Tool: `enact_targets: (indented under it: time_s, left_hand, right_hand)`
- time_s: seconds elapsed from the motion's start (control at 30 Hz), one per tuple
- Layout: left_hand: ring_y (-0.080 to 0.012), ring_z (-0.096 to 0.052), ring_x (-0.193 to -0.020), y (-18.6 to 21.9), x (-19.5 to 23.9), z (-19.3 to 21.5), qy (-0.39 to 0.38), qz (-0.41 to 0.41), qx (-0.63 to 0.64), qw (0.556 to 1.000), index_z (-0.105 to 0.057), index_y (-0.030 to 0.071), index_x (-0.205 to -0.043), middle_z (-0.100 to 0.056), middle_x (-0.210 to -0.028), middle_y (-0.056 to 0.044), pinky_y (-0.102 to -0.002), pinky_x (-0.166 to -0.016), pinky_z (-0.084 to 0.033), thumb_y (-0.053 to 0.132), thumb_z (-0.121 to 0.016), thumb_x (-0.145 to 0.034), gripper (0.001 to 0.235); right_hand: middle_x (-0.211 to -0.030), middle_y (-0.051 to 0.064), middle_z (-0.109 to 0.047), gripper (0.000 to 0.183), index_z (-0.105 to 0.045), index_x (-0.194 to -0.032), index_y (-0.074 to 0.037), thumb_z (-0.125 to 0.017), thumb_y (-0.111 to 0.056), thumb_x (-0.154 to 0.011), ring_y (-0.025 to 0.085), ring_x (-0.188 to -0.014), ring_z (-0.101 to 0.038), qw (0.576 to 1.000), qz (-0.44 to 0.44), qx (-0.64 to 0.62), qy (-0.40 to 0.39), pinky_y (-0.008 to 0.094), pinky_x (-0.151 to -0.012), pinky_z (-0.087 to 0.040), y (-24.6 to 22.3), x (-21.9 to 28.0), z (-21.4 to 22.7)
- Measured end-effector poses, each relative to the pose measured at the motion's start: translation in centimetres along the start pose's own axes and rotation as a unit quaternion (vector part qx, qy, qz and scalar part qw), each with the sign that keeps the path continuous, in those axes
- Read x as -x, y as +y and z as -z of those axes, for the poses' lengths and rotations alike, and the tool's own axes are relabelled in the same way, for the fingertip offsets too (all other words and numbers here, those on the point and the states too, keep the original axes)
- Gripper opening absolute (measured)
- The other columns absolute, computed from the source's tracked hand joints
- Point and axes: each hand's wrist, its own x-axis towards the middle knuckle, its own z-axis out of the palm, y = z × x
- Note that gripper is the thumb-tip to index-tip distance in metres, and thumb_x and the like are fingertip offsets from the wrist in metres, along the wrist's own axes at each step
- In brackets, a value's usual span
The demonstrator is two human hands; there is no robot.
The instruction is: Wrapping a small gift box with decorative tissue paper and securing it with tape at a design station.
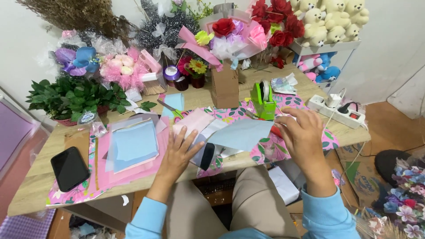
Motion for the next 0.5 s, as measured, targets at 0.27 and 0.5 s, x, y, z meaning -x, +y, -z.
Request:
enact_targets:
  time_s: [0.27, 0.5]
  left_hand:
    - [-0.0349, -0.018, -0.156, -1.1, 0.3, 1.5, -0.096, 0.044, 0.017, 0.994, -0.042, 0.039, -0.153, -0.030, -0.167, -0.002, -0.060, -0.125, -0.008, 0.040, -0.072, -0.069, 0.089]
    - [-0.0343, -0.055, -0.122, 8.6, 1.6, 3.8, 0.125, 0.265, 0.191, 0.937, -0.057, 0.011, -0.130, -0.058, -0.125, -0.013, -0.050, -0.103, -0.040, 0.077, -0.046, -0.088, 0.078]
  right_hand:
    - [-0.106, 0.000, -0.077, 0.008, -0.077, -0.101, -0.022, -0.071, -0.023, -0.096, 0.027, -0.104, -0.070, 0.980, -0.032, -0.183, -0.072, 0.046, -0.102, -0.045, -0.1, 3.2, -1.8]
    - [-0.105, -0.002, -0.073, 0.010, -0.072, -0.096, -0.018, -0.079, -0.022, -0.090, 0.018, -0.097, -0.069, 0.966, 0.159, -0.179, -0.098, 0.048, -0.109, -0.036, -5.7, 2.6, 1.3]
